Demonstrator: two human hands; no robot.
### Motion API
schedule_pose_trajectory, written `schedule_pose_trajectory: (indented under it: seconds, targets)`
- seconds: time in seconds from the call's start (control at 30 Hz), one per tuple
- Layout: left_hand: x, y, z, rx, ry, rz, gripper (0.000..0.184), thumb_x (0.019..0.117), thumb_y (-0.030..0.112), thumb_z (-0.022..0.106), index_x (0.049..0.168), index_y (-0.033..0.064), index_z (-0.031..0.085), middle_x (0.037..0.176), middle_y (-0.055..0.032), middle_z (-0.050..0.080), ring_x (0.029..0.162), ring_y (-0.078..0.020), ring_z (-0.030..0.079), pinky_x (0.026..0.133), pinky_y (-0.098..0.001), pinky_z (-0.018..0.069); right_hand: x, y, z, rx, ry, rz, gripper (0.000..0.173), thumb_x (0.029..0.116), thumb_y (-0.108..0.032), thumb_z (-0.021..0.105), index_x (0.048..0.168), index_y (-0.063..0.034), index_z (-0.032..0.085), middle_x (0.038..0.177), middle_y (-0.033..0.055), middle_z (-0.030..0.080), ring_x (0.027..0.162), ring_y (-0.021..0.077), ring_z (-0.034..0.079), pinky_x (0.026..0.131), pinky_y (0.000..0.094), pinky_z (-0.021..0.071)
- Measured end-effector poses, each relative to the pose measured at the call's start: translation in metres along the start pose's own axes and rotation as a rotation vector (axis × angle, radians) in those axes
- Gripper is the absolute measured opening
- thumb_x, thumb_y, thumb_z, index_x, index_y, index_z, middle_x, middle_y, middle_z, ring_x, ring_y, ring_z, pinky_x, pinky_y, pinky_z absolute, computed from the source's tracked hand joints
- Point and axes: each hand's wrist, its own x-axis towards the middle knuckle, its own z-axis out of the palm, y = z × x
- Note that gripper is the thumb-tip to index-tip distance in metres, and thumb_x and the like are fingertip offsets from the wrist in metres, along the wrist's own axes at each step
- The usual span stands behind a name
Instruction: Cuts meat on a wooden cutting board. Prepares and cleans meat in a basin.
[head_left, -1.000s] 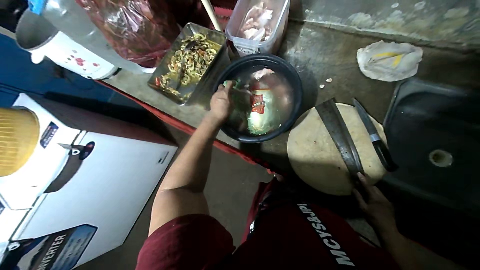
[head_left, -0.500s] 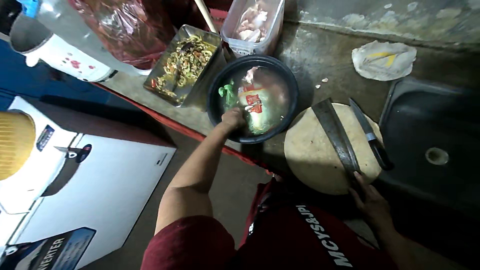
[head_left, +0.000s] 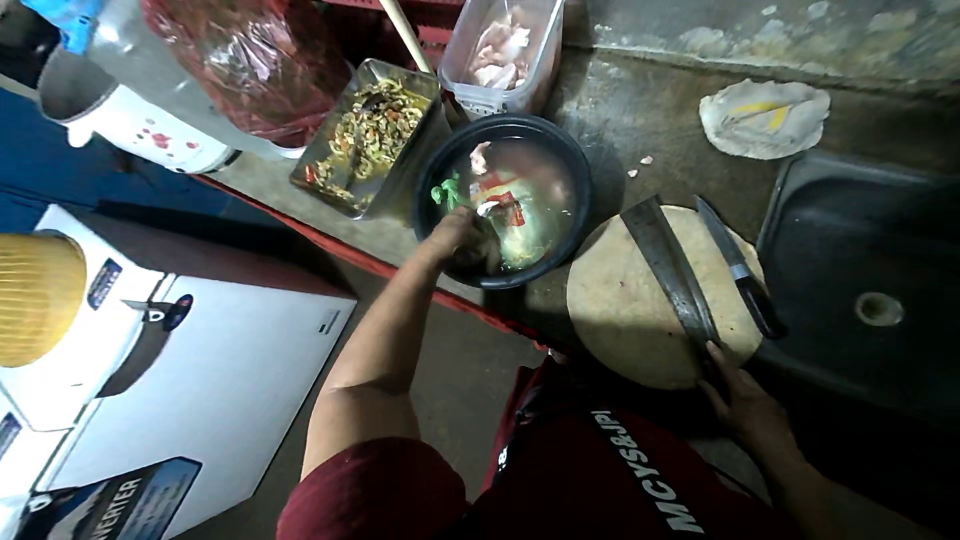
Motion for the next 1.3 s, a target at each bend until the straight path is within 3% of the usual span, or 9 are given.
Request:
schedule_pose_trajectory:
  seconds: [0.17,0.4,0.67,0.83,0.97,1.03,1.1,1.17,1.3]
  targets:
    - [-0.022,-0.005,-0.029,-0.271,0.173,0.054,0.03,0.0988,0.017,0.068,0.12,-0.0038,0.064,0.111,-0.0229,0.068,0.102,-0.0336,0.067,0.096,-0.0543,0.0512,0.004,-0.016,-0.027,-0.15,-0.1,0.037,0.063,0.1024,-0.028,0.064,0.16,-0.0217,0.038,0.13,0.0318,0.06,0.107,0.0521,0.065,0.086,0.0685,0.0512]
    - [-0.016,-0.016,-0.018,-0.789,0.277,0.108,0.016,0.0982,0.013,0.066,0.109,0.0038,0.058,0.083,0.0001,0.064,0.068,-0.0042,0.062,0.066,-0.0239,0.0556,0.052,-0.041,-0.056,0.024,0.162,-0.226,0.053,0.1021,-0.027,0.06,0.151,-0.0103,0.051,0.13,0.0318,0.061,0.11,0.0511,0.064,0.091,0.0668,0.0515]
    - [-0.009,-0.002,-0.033,-1.322,0.472,0.083,0.011,0.0981,0.006,0.061,0.099,0.0118,0.051,0.072,0.0027,0.061,0.056,-0.0056,0.059,0.053,-0.0214,0.0525,0.124,-0.146,-0.084,0.151,0.029,-0.387,0.05,0.1018,-0.021,0.064,0.149,-0.0122,0.054,0.133,0.0224,0.061,0.116,0.0409,0.062,0.096,0.0627,0.0505]
    - [-0.011,0.022,-0.039,-1.515,0.414,0.072,0.006,0.1003,0.004,0.055,0.102,0.0089,0.052,0.075,-0.001,0.064,0.063,-0.0096,0.064,0.061,-0.0255,0.0573,0.172,-0.227,-0.074,0.369,0.154,-0.615,0.038,0.1017,-0.014,0.062,0.139,-0.0036,0.062,0.121,0.0197,0.067,0.102,0.0299,0.068,0.089,0.0456,0.0572]
    - [-0.004,0.038,-0.027,-1.562,0.254,0.054,0.027,0.1007,0.005,0.053,0.128,0.005,0.052,0.086,-0.0052,0.065,0.07,-0.0123,0.065,0.065,-0.029,0.0581,0.214,-0.293,-0.06,0.59,0.108,-0.697,0.066,0.0983,-0.025,0.067,0.156,-0.0057,0.041,0.144,0.0224,0.054,0.129,0.0322,0.057,0.106,0.0468,0.0488]
    - [-0.005,0.043,-0.022,-1.572,0.201,0.043,0.02,0.0999,0.004,0.054,0.12,0.0052,0.052,0.084,-0.0056,0.064,0.07,-0.0132,0.065,0.065,-0.0303,0.0581,0.232,-0.311,-0.05,0.679,0.041,-0.734,0.073,0.0968,-0.021,0.07,0.159,-0.007,0.035,0.155,0.0207,0.045,0.141,0.0303,0.048,0.117,0.0465,0.0408]
    - [-0.004,0.039,-0.02,-1.547,0.155,0.064,0.014,0.0998,0.003,0.055,0.113,0.0048,0.053,0.083,-0.0059,0.065,0.07,-0.0143,0.066,0.066,-0.0313,0.0591,0.246,-0.315,-0.044,0.746,0.02,-0.693,0.056,0.0985,-0.01,0.064,0.152,-0.0027,0.047,0.149,0.0206,0.053,0.131,0.0274,0.058,0.109,0.0435,0.0481]
    - [0.002,0.027,-0.015,-1.53,0.105,0.077,0.009,0.1019,0.006,0.055,0.111,0.0064,0.054,0.085,-0.006,0.065,0.072,-0.0151,0.066,0.068,-0.0324,0.0593,0.252,-0.316,-0.043,0.824,-0.025,-0.545,0.044,0.1013,-0.003,0.055,0.145,-0.0006,0.052,0.128,0.0194,0.065,0.091,0.0219,0.071,0.077,0.0388,0.0612]
    - [0.015,0.006,-0.005,-1.521,0.084,0.115,0.017,0.1065,0.012,0.049,0.118,0.0039,0.059,0.094,-0.0076,0.069,0.078,-0.0155,0.068,0.071,-0.0322,0.0593,0.258,-0.313,-0.042,0.992,-0.091,-0.34,0.029,0.1053,-0.009,0.053,0.13,0.0045,0.053,0.088,0.0143,0.067,0.053,0.0158,0.063,0.051,0.0312,0.058]
